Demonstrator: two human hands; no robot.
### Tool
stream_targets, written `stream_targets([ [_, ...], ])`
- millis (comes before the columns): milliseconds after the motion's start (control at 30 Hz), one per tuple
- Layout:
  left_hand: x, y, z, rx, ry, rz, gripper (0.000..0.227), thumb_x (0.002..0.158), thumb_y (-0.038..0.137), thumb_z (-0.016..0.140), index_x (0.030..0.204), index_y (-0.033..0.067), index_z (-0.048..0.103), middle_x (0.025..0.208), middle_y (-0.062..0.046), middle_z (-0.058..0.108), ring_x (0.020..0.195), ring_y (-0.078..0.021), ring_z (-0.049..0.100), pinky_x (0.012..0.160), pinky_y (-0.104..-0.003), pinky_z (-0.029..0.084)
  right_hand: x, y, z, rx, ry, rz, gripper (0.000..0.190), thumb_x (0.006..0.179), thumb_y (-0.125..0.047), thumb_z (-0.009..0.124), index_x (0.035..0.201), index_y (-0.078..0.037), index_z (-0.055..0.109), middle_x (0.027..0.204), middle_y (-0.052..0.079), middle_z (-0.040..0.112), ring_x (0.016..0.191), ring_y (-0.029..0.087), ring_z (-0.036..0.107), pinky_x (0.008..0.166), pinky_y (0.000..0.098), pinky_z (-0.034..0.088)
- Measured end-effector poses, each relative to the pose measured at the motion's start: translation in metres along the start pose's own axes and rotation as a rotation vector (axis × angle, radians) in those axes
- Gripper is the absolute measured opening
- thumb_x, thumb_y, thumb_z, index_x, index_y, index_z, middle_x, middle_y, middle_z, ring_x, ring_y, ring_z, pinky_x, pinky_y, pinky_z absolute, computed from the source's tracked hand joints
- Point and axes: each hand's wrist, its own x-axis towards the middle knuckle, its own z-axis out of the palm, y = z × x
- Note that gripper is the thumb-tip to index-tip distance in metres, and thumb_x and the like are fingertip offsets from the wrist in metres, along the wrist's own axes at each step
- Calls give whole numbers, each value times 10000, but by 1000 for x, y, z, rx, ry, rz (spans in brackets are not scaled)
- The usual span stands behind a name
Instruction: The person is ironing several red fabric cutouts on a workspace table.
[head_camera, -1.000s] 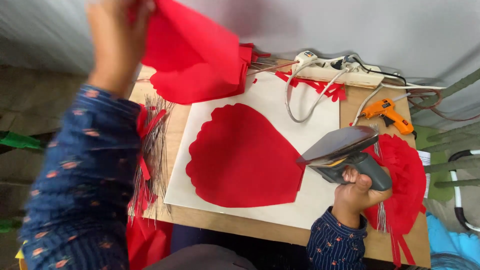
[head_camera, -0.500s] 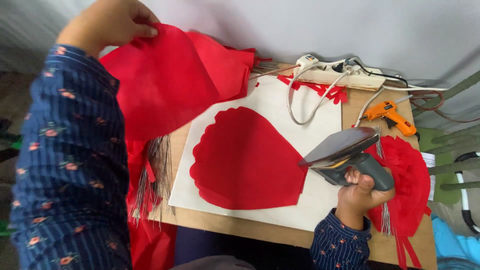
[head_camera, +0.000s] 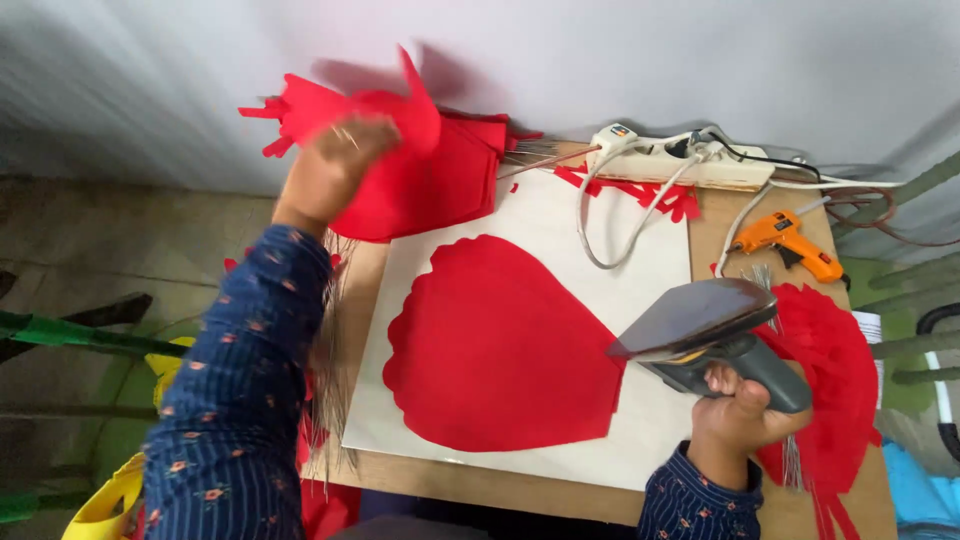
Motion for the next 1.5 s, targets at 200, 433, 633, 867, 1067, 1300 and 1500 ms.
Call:
stream_targets([
  [200, -66, 17, 49, -87, -417, -74, 433, 930, -61, 643, 1358, 8, 637, 1394, -183, 655, 1323, -340, 604, 1147, -481, 452, 4, -8, 6, -33, -4, -7, 503, 946, -519, 763, 804, -108, 510, 641, 27, 501, 547, 128, 523, 489, 289, 462],
  [433, -54, 31, 41, 174, -631, -240, 556, 992, -14, 460, 1539, 87, 458, 1557, -162, 505, 1391, -332, 523, 1047, -484, 499, 2, -10, 5, -77, 14, 37, 576, 916, -603, 771, 772, -123, 486, 626, 28, 488, 537, 148, 511, 498, 323, 463],
  [633, -13, 65, 76, 111, -701, -651, 699, 991, -33, 330, 1650, 87, 128, 1696, -155, 211, 1541, -379, 217, 1176, -521, 328, 3, -7, 3, -55, -17, 10, 476, 964, -507, 748, 822, -116, 517, 661, 33, 509, 564, 146, 518, 500, 308, 450],
  [867, -27, 66, 79, -21, -590, -484, 759, 891, -167, 381, 1604, 89, 340, 1643, -164, 355, 1487, -407, 347, 1134, -501, 402, 6, -12, 6, -46, -49, -20, 470, 984, -500, 716, 805, -115, 514, 627, 18, 493, 539, 132, 506, 492, 292, 451],
  [1067, -44, 74, 39, 48, -706, -119, 626, 1030, 87, 462, 1625, 120, 272, 1642, -156, 365, 1487, -387, 368, 1125, -531, 414, 4, -7, 3, -71, -43, -34, 475, 983, -506, 712, 836, -95, 527, 643, 29, 498, 557, 147, 518, 509, 310, 462],
  [1300, -32, 73, 26, 47, -730, -190, 619, 945, 28, 574, 1544, 104, 433, 1505, -143, 546, 1369, -332, 533, 947, -458, 571, 6, -12, 7, -91, -51, -24, 484, 984, -514, 707, 811, -102, 522, 646, 21, 507, 557, 136, 524, 505, 283, 455],
  [1500, 6, 74, 10, 24, -939, -550, 667, 890, 241, 646, 1533, 233, 471, 1479, -51, 564, 1242, -314, 602, 702, -471, 636, 4, -3, -1, -48, -39, -6, 457, 977, -489, 729, 827, -101, 540, 660, 20, 515, 568, 132, 523, 514, 284, 466],
])
